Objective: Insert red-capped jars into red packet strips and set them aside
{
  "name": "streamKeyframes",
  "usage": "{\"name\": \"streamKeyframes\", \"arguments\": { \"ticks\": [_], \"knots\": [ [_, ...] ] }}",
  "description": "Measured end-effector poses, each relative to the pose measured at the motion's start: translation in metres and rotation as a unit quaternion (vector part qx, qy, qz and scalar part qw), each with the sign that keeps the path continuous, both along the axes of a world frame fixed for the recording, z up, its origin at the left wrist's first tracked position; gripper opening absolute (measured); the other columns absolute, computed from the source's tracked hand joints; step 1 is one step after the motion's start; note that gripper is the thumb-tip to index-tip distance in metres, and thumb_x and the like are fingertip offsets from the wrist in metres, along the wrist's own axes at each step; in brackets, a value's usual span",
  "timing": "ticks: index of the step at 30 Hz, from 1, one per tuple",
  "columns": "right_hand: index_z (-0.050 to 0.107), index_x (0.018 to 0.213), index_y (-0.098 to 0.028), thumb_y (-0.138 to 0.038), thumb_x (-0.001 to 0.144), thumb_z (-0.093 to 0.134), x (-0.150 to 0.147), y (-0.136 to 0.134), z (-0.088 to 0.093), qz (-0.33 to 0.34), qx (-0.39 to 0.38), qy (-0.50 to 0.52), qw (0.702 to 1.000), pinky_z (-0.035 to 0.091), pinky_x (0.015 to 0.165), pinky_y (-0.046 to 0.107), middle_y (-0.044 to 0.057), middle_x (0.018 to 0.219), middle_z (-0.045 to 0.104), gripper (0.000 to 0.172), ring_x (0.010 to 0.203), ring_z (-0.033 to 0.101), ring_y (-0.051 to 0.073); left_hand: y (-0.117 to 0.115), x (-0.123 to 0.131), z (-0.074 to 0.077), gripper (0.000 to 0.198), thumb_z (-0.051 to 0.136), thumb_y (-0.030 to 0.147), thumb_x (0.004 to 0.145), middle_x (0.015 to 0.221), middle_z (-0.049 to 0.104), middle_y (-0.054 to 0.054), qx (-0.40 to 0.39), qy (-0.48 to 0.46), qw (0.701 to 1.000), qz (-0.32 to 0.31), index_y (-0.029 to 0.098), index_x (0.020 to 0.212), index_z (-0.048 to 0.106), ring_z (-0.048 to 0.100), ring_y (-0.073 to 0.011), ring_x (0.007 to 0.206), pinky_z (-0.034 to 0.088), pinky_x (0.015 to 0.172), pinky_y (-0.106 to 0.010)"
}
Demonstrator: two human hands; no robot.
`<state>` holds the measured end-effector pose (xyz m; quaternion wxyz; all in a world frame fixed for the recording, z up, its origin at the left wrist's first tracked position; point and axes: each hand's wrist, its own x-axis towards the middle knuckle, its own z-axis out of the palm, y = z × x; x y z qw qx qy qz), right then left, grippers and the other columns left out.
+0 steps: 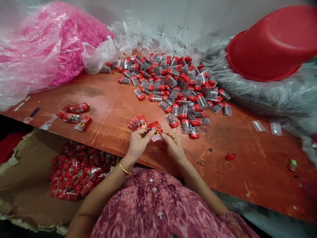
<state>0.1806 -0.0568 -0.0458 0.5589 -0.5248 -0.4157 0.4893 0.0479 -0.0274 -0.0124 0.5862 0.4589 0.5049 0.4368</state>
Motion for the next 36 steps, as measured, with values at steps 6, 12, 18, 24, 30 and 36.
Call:
{"name": "streamKeyframes", "arguments": {
  "ticks": [6, 12, 18, 24, 30, 36],
  "knots": [
    [0.07, 0.075, -0.021, -0.045, 0.07, 0.066, -0.01, 0.001, -0.003, -0.019, -0.021, 0.038, 0.999, 0.047, 0.07, 0.029, 0.0, 0.071, 0.068, 0.025, 0.069, 0.058, 0.015, -0.008, 0.008, -0.007, 0.028, 0.07, 0.04, 0.065, 0.047, 0.053, 0.003, 0.005, 0.02, 0.999, 0.049, 0.017, 0.052, 0.061, 0.041, -0.0082, 0.047, 0.034, 0.049, -0.022],
    [0.063, 0.065, -0.019, -0.045, 0.075, 0.059, -0.013, -0.001, -0.006, -0.06, 0.0, -0.059, 0.996, 0.04, 0.054, 0.024, -0.002, 0.058, 0.057, 0.028, 0.055, 0.047, 0.012, -0.018, 0.01, -0.01, 0.032, 0.071, 0.044, 0.065, 0.044, 0.048, 0.005, -0.063, -0.013, 0.997, 0.051, 0.015, 0.055, 0.06, 0.041, -0.0064, 0.045, 0.033, 0.046, -0.02],
    [0.059, 0.063, -0.02, -0.042, 0.081, 0.053, -0.009, 0.002, -0.001, -0.066, 0.047, -0.146, 0.986, 0.041, 0.059, 0.026, 0.0, 0.061, 0.056, 0.029, 0.059, 0.049, 0.013, -0.018, 0.013, -0.009, 0.039, 0.076, 0.047, 0.056, 0.046, 0.05, 0.007, -0.154, -0.097, 0.983, 0.036, 0.014, 0.072, 0.064, 0.042, -0.0048, 0.038, 0.036, 0.04, -0.017],
    [0.046, 0.053, -0.019, -0.051, 0.084, 0.046, -0.009, 0.005, -0.006, -0.012, 0.038, -0.145, 0.989, 0.031, 0.048, 0.023, -0.004, 0.051, 0.038, 0.044, 0.049, 0.036, 0.009, -0.011, 0.014, -0.005, 0.044, 0.083, 0.04, 0.041, 0.05, 0.055, 0.007, -0.23, -0.135, 0.962, 0.065, 0.014, 0.07, 0.062, 0.046, -0.0041, 0.038, 0.038, 0.035, -0.015],
    [0.054, 0.063, -0.019, -0.05, 0.093, 0.029, 0.025, 0.019, 0.001, 0.061, 0.098, -0.332, 0.936, 0.036, 0.055, 0.025, 0.0, 0.059, 0.052, 0.051, 0.057, 0.046, 0.012, -0.002, 0.006, -0.002, 0.04, 0.083, 0.035, 0.046, 0.048, 0.055, 0.007, -0.249, -0.163, 0.952, 0.074, 0.015, 0.067, 0.056, 0.048, -0.0042, 0.038, 0.041, 0.038, -0.015],
    [0.067, 0.09, -0.012, -0.046, 0.087, 0.047, 0.066, 0.04, 0.001, -0.065, 0.041, -0.7, 0.71, 0.035, 0.062, 0.032, 0.015, 0.08, 0.064, 0.039, 0.075, 0.052, 0.024, 0.005, 0.001, 0.002, 0.035, 0.081, 0.033, 0.053, 0.055, 0.061, 0.005, -0.245, -0.221, 0.941, 0.071, 0.015, 0.069, 0.056, 0.053, -0.0058, 0.044, 0.045, 0.046, -0.017]
  ]
}}
